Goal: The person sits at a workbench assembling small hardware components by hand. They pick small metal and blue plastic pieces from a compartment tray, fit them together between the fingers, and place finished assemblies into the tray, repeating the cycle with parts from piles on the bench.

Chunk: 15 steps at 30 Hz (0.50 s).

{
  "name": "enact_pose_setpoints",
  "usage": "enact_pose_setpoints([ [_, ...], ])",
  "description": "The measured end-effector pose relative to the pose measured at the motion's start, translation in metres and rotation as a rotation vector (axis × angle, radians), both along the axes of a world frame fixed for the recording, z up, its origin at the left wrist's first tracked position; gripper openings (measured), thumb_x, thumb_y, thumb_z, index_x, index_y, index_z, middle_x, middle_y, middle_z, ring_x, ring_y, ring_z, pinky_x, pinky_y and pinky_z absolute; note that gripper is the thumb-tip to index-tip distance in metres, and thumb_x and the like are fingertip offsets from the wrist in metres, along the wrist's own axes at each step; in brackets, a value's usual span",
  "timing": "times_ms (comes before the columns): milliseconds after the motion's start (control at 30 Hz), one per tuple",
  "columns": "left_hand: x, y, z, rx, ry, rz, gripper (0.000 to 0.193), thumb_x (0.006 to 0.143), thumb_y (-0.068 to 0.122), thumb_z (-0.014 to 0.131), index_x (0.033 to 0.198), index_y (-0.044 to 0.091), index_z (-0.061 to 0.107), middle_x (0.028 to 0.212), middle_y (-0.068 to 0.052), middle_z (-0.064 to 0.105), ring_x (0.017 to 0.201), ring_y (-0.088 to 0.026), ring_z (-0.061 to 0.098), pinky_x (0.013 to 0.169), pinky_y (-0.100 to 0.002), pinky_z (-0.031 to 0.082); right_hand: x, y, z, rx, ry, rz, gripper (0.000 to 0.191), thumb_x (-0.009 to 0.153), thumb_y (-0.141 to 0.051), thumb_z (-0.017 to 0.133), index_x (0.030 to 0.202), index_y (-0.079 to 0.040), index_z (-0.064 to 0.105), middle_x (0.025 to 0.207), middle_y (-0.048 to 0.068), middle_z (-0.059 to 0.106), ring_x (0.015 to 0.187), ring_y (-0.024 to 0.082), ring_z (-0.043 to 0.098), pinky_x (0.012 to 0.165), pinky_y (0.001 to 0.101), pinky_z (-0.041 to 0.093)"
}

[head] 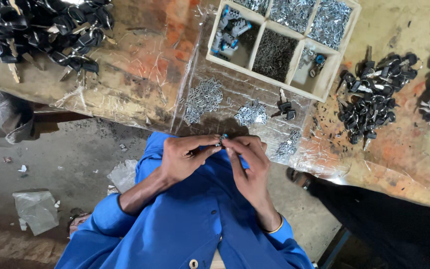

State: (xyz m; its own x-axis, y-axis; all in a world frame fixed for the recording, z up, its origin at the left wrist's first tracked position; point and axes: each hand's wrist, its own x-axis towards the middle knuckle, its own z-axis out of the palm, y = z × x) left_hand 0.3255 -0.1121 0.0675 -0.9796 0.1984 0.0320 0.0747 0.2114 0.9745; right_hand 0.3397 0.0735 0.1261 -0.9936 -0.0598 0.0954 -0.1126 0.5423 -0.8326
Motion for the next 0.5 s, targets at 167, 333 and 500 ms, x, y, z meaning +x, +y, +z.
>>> enact_pose_setpoints([
  [167, 0.001, -0.006, -0.006, -0.001, 0.127, -0.05, 0.023, 0.088, 0.001, 0.079, 0.111, 0.004, 0.076, 0.117, -0.011, 0.077, 0.099, -0.021, 0.079, 0.077, -0.028, 0.066, -0.007, -0.012, 0.004, -0.129, -0.201, -0.155, 0.03, 0.083, 0.001, 0.077, 0.11, -0.007, 0.068, 0.09, 0.001, 0.071, 0.074, 0.015, 0.058, 0.07, 0.0277, 0.048],
  [333, 0.0, -0.013, -0.007, -0.037, 0.22, -0.043, 0.023, 0.088, 0.0, 0.078, 0.11, 0.003, 0.076, 0.115, -0.011, 0.077, 0.092, -0.021, 0.08, 0.073, -0.028, 0.065, -0.011, -0.012, 0.005, 0.176, 0.005, -0.029, 0.027, 0.08, -0.003, 0.086, 0.102, -0.011, 0.073, 0.081, 0.002, 0.068, 0.07, 0.016, 0.06, 0.075, 0.0332, 0.045],
  [500, -0.002, -0.02, 0.001, 0.008, -0.003, 0.085, 0.019, 0.085, 0.003, 0.084, 0.104, 0.003, 0.079, 0.108, -0.01, 0.08, 0.062, -0.012, 0.075, 0.052, -0.024, 0.059, -0.03, -0.003, 0.005, 0.203, -0.112, 0.104, 0.034, 0.093, -0.012, 0.08, 0.126, -0.023, 0.079, 0.11, 0.001, 0.067, 0.102, 0.014, 0.068, 0.091, 0.0347, 0.049],
])
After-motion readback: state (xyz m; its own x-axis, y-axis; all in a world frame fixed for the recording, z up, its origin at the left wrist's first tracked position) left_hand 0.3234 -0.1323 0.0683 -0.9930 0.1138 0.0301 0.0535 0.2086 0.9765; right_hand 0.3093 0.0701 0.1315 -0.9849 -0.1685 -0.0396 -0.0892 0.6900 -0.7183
